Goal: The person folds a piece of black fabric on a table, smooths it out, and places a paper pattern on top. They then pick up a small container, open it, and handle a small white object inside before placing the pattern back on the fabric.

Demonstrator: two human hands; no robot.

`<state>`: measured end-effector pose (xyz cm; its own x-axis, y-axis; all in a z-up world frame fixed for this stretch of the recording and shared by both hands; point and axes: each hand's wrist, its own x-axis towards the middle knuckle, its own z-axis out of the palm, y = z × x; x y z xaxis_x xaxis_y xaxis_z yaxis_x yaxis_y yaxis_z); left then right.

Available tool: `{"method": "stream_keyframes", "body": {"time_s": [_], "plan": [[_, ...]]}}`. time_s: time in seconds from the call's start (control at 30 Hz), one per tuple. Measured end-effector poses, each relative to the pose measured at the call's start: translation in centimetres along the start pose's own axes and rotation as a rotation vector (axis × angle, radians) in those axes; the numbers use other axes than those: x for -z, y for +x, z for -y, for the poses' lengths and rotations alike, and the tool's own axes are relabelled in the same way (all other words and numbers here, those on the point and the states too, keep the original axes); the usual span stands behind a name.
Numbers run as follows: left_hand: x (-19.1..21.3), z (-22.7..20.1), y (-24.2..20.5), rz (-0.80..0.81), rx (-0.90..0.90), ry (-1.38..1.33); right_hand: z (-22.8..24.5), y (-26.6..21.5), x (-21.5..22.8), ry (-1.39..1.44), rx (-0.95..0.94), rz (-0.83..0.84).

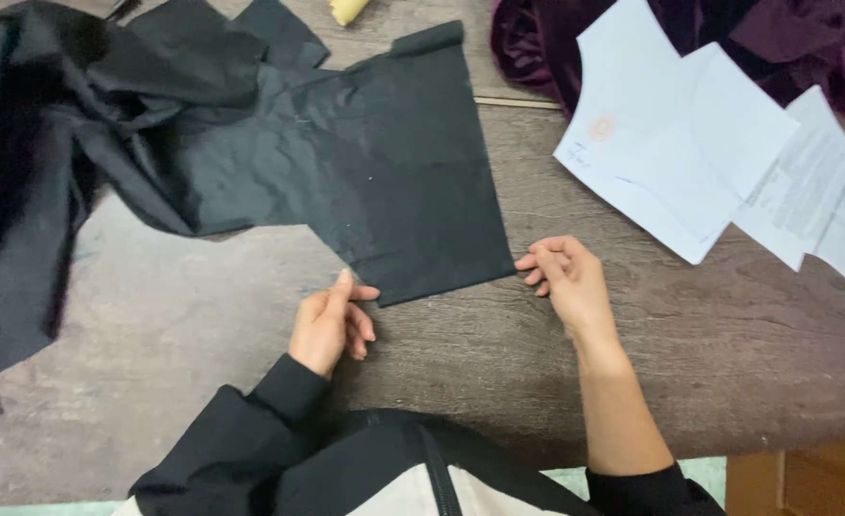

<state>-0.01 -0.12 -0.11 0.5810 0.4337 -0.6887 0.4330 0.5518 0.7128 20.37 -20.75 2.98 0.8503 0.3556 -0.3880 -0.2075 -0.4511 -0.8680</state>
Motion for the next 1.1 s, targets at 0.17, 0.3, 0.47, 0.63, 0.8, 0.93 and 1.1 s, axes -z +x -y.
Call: {"method": "stream_keyframes", "body": {"time_s": [0.17,0.3,0.47,0.63,0.8,0.93,1.1], "plan": [[-0.1,-0.2,-0.4,-0.005,-0.005,-0.031,0.6,-0.1,-0.2,0.015,-0.011,0.002],[-0.1,-0.4,-0.2,-0.035,-0.022,-0.054,0.7,-0.2,-0.1,0.031,-0.023,-0.007],[-0.2,-0.7,-0.3,-0.035,-0.020,-0.064,0.9,-0.2,-0.3,0.054,-0.027,-0.008],[-0.4,-0.7,-0.4,0.008,0.023,-0.070,1.1,-0.2,-0.3,0.052,-0.042,-0.012],[-0.5,0.2,0.4,0.047,0.048,-0.037,0.8,0.1,-0.2,0.058,-0.043,-0.024],[-0.6,0.2,0.4,0.038,0.057,-0.025,0.8,0.2,-0.3,0.067,-0.055,-0.008],[-0.8,-0.3,0.6,0.012,0.031,-0.024,1.3,0.2,-0.7,0.025,-0.050,-0.014]]}}
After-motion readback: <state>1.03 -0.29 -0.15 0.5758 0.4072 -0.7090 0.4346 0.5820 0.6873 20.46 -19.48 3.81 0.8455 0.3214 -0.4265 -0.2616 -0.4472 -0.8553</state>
